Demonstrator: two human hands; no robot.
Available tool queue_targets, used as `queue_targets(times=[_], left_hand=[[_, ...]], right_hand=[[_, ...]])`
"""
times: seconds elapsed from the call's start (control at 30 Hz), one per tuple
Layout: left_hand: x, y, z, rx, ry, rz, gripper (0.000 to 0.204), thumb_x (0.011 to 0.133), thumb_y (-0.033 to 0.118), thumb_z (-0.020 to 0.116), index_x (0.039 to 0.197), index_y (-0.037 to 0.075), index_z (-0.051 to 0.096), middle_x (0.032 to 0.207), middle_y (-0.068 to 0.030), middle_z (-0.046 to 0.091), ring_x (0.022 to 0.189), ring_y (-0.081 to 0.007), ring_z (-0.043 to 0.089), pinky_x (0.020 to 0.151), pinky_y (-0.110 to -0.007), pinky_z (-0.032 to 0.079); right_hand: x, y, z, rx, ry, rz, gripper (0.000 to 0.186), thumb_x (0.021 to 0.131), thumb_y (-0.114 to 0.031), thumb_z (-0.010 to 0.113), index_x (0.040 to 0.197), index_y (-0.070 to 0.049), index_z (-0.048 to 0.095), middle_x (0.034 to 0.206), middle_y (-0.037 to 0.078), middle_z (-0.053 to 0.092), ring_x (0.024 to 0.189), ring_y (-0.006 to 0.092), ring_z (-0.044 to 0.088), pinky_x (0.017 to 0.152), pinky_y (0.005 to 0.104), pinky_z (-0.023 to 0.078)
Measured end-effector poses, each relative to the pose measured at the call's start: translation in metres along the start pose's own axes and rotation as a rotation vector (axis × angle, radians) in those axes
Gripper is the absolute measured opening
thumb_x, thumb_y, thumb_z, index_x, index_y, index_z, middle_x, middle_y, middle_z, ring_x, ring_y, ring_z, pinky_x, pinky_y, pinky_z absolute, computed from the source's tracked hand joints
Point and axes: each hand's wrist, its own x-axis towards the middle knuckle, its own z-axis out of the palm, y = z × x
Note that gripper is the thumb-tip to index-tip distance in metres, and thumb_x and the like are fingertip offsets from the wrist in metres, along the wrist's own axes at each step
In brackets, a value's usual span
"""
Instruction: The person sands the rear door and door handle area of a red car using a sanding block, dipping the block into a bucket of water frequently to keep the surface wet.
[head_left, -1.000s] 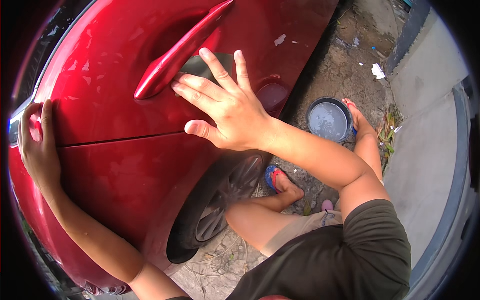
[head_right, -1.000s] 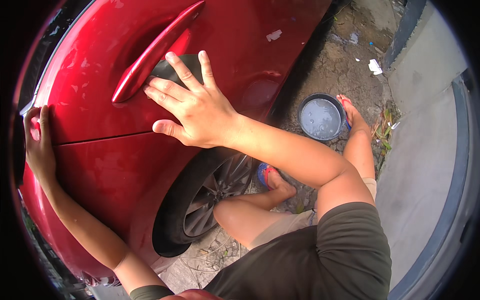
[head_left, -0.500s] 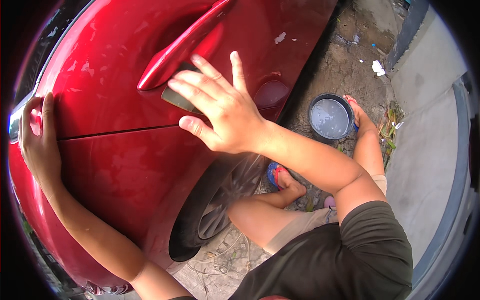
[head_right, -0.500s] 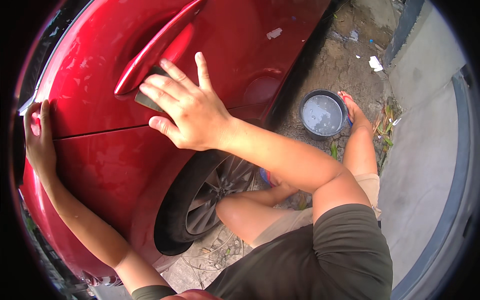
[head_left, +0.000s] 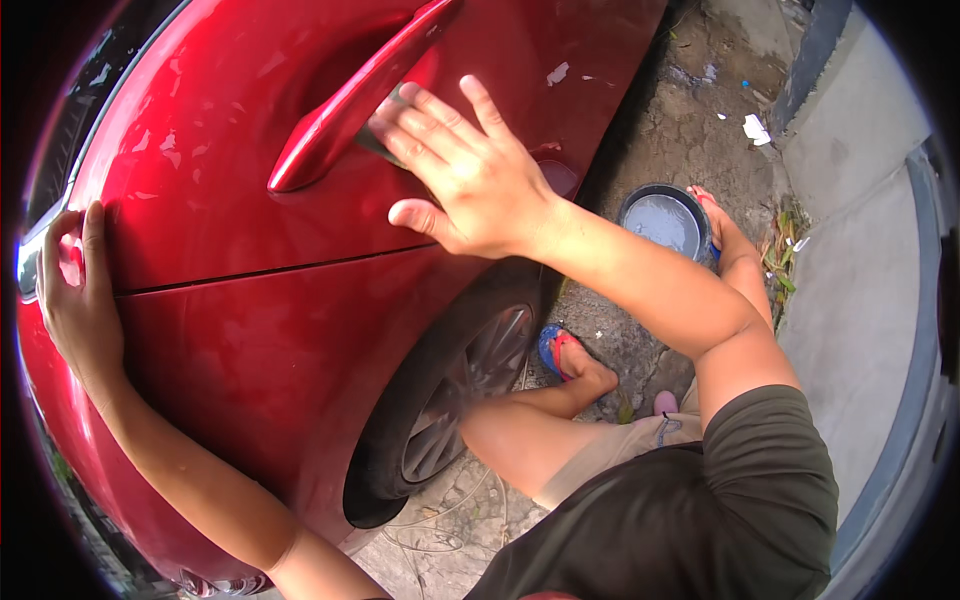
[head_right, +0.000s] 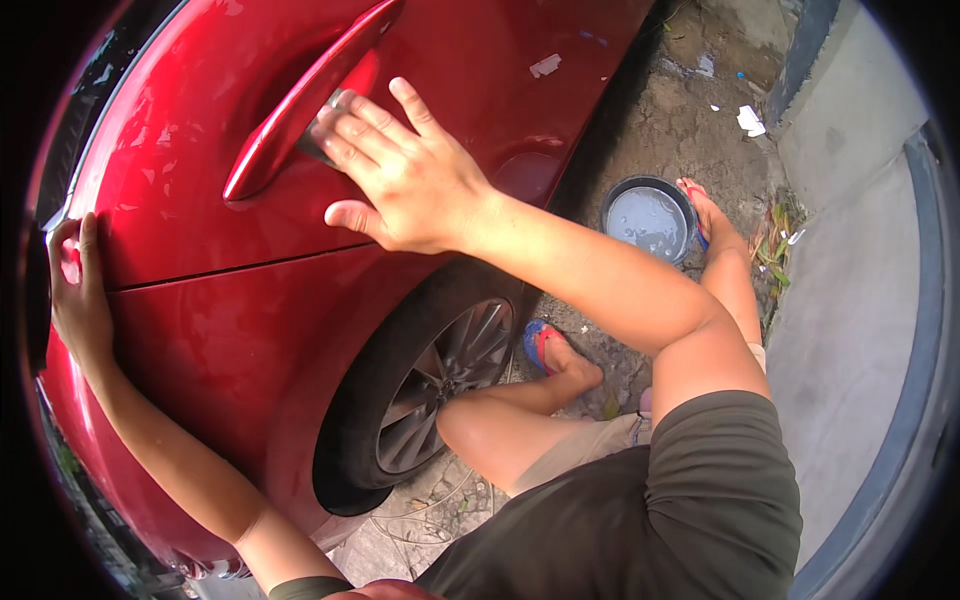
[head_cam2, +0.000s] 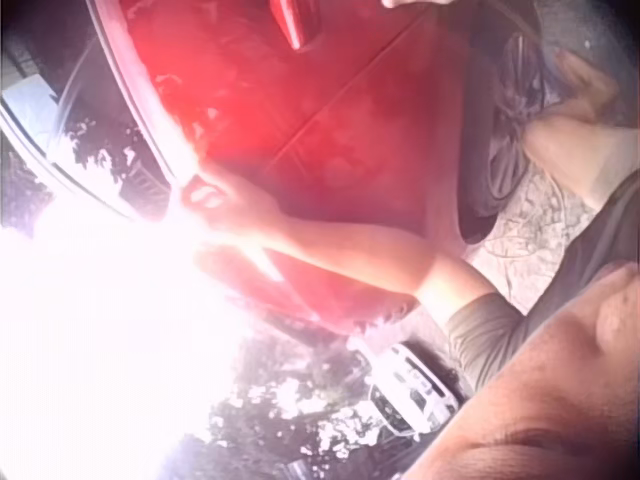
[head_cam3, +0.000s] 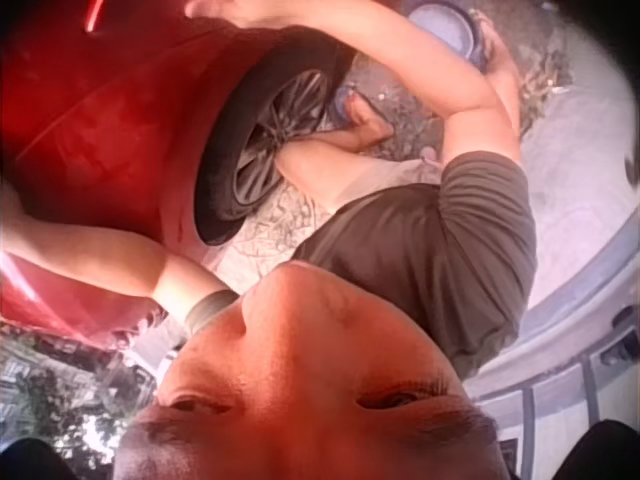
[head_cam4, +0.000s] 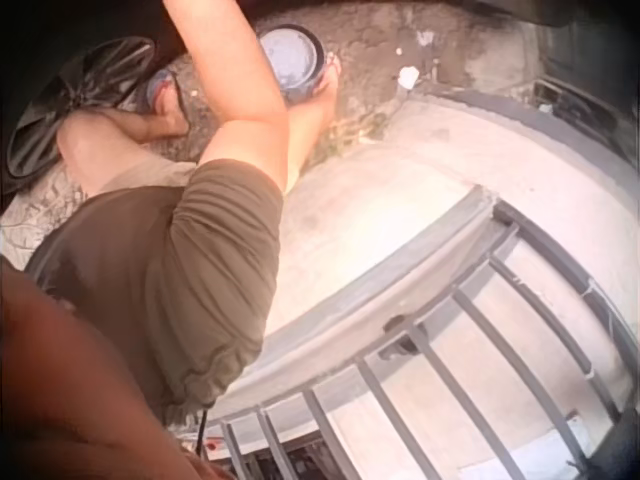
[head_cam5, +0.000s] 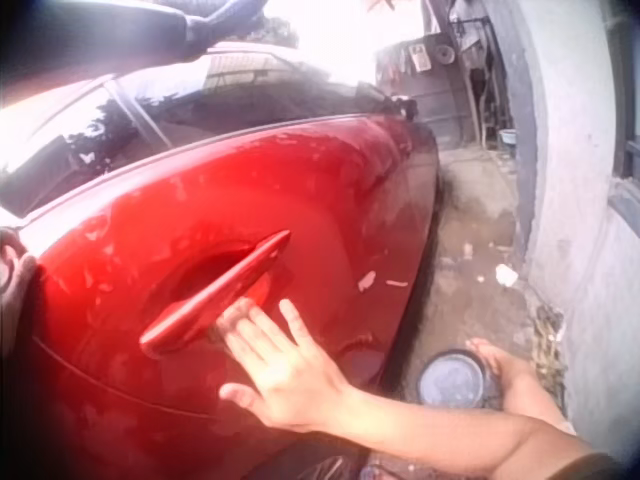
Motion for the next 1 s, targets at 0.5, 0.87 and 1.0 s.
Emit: queue_targets(times=[0.5, 0.87, 1.0], left_hand=[[0.004, -0.011, 0.009, -0.017, -0.017, 0.105, 0.049, 0.098, 0.058, 0.063, 0.125, 0.017, 0.071, 0.129, -0.0048, 0.069, 0.128, -0.0262, 0.062, 0.110, -0.046, 0.045], [0.000, -0.019, 0.008, -0.091, -0.011, 0.136, 0.045, 0.100, 0.052, 0.063, 0.127, 0.017, 0.071, 0.129, -0.0045, 0.070, 0.128, -0.0250, 0.063, 0.113, -0.045, 0.042], [-0.005, -0.009, 0.002, -0.070, 0.042, 0.149, 0.041, 0.100, 0.046, 0.066, 0.126, 0.014, 0.071, 0.124, -0.0059, 0.072, 0.123, -0.0256, 0.066, 0.110, -0.045, 0.046]], right_hand=[[0.000, 0.026, 0.002, -0.018, -0.024, -0.087, 0.070, 0.100, -0.064, 0.050, 0.132, -0.003, 0.066, 0.134, 0.012, 0.067, 0.137, 0.0279, 0.056, 0.124, 0.0572, 0.026], [-0.010, 0.079, 0.000, 0.237, 0.105, 0.034, 0.056, 0.073, -0.010, 0.070, 0.129, -0.016, 0.068, 0.140, 0.009, 0.060, 0.130, 0.0354, 0.055, 0.109, 0.0479, 0.048], [-0.012, 0.087, 0.005, 0.250, 0.217, -0.013, 0.045, 0.076, 0.000, 0.065, 0.119, -0.012, 0.074, 0.114, 0.007, 0.074, 0.107, 0.0297, 0.066, 0.094, 0.0379, 0.056]])
